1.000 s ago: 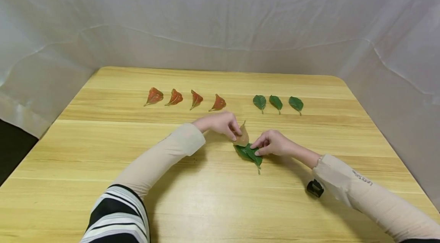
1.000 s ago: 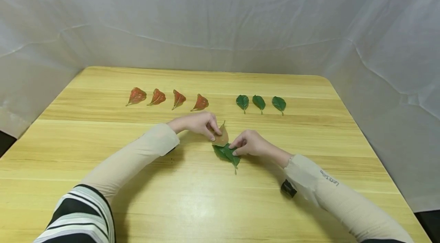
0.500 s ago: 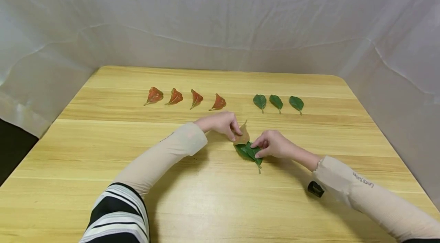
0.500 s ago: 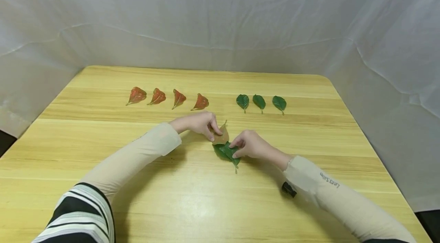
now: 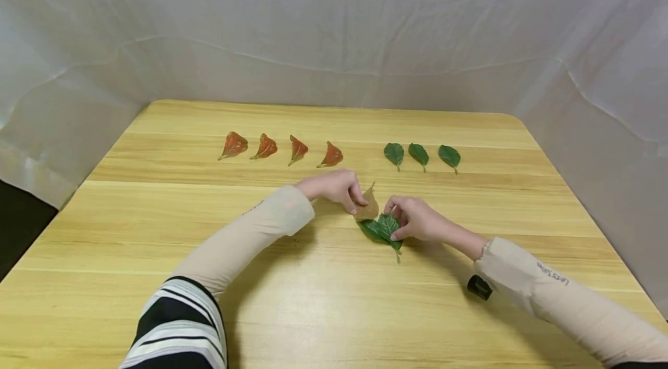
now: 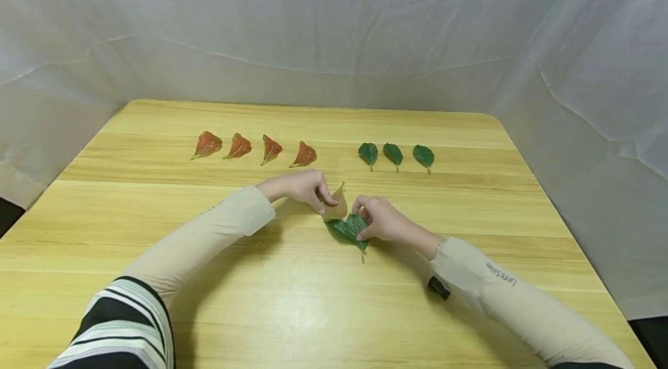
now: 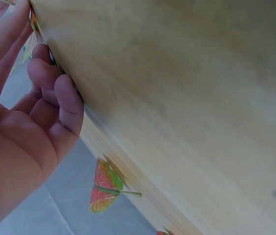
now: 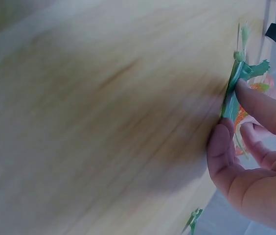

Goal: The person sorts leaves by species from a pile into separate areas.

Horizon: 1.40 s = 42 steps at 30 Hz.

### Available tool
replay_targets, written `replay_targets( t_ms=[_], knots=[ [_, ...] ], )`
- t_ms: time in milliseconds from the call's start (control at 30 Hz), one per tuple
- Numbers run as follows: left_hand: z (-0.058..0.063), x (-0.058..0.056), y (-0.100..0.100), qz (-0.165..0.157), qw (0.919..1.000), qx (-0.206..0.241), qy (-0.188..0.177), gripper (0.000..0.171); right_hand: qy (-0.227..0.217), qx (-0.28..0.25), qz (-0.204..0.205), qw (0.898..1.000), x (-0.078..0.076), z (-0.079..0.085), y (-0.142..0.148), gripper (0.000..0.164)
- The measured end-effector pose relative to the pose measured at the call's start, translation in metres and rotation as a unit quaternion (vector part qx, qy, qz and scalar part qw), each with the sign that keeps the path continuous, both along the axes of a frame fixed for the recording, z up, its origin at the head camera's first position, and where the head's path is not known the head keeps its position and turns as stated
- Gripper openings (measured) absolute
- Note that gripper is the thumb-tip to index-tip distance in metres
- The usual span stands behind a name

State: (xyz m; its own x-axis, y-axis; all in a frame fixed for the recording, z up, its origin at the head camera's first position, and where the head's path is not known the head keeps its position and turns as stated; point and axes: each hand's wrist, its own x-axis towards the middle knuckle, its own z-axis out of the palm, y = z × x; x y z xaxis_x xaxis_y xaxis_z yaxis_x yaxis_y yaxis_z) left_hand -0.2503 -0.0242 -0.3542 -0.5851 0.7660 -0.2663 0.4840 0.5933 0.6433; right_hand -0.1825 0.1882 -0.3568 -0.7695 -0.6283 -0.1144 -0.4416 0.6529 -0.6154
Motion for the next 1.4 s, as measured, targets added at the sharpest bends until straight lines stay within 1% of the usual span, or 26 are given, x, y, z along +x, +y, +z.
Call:
replay_targets(
  t_ms=[167, 267, 533, 700, 867, 1000, 1200, 1400],
  knots=[
    [0.001, -0.001, 0.0, -0.005, 1.0, -0.004, 0.007, 0.025, -0.008, -0.014, 0.008, 1.0, -0.001, 0.001, 0.001, 0.031],
    [0.001, -0.001, 0.0, -0.006, 0.9999, -0.005, 0.01, 0.025, -0.017, -0.019, 0.005, 1.0, -0.001, 0.001, 0.001, 0.029],
    [0.003, -0.001, 0.001, -0.002, 0.9999, -0.011, 0.001, 0.026, -0.039, -0.03, -0.026, 0.998, 0.0, 0.004, 0.003, 0.024],
    [0.003, 0.0, 0.001, -0.001, 0.9999, -0.009, -0.009, 0.025, -0.053, -0.035, -0.06, 0.996, -0.004, 0.008, 0.006, 0.021],
    [0.002, 0.0, 0.0, -0.006, 1.0, -0.005, -0.005, 0.025, -0.084, -0.051, -0.102, 0.99, -0.009, 0.013, 0.012, 0.018],
    [0.001, -0.001, 0.001, -0.008, 0.9999, -0.01, 0.002, 0.026, -0.104, -0.077, -0.126, 0.984, -0.014, 0.017, 0.018, 0.022],
    [0.001, -0.002, 0.002, -0.006, 0.9998, -0.019, 0.004, 0.026, -0.109, -0.091, -0.162, 0.977, -0.026, 0.017, 0.026, 0.029],
    [0.003, -0.002, 0.001, -0.006, 0.9997, -0.023, 0.001, 0.026, -0.102, -0.077, -0.182, 0.975, -0.04, 0.013, 0.033, 0.033]
  ],
)
